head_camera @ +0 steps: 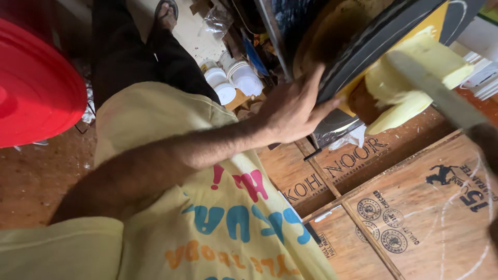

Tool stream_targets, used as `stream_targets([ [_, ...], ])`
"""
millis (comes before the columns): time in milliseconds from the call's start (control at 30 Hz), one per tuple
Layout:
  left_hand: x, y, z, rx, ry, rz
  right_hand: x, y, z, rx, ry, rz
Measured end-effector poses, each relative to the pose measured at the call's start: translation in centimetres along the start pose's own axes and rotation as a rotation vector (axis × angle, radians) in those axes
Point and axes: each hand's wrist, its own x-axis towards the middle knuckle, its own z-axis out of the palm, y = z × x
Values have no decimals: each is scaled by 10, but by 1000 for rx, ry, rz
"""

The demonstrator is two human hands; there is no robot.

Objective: The person applies cream to a small circular cake on a rotating stand using a metal spatula, smoothing the top and sides.

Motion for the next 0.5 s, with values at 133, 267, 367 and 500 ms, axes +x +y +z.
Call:
stream_targets([
  [133, 31, 2, -4, -126, 138, 95, -25, -3, 17, 11, -4, 15],
  [267, 59, 9, -26, 81, 283, 353, -58, -22, 52, 79, -13, 76],
  [367, 69, 25, -38, 199, 223, 296, -80, -45, 87, 195, 26, 142],
  [500, 69, 31, -45, 310, 199, 372, -80, -61, 159, 452, 239, 266],
])
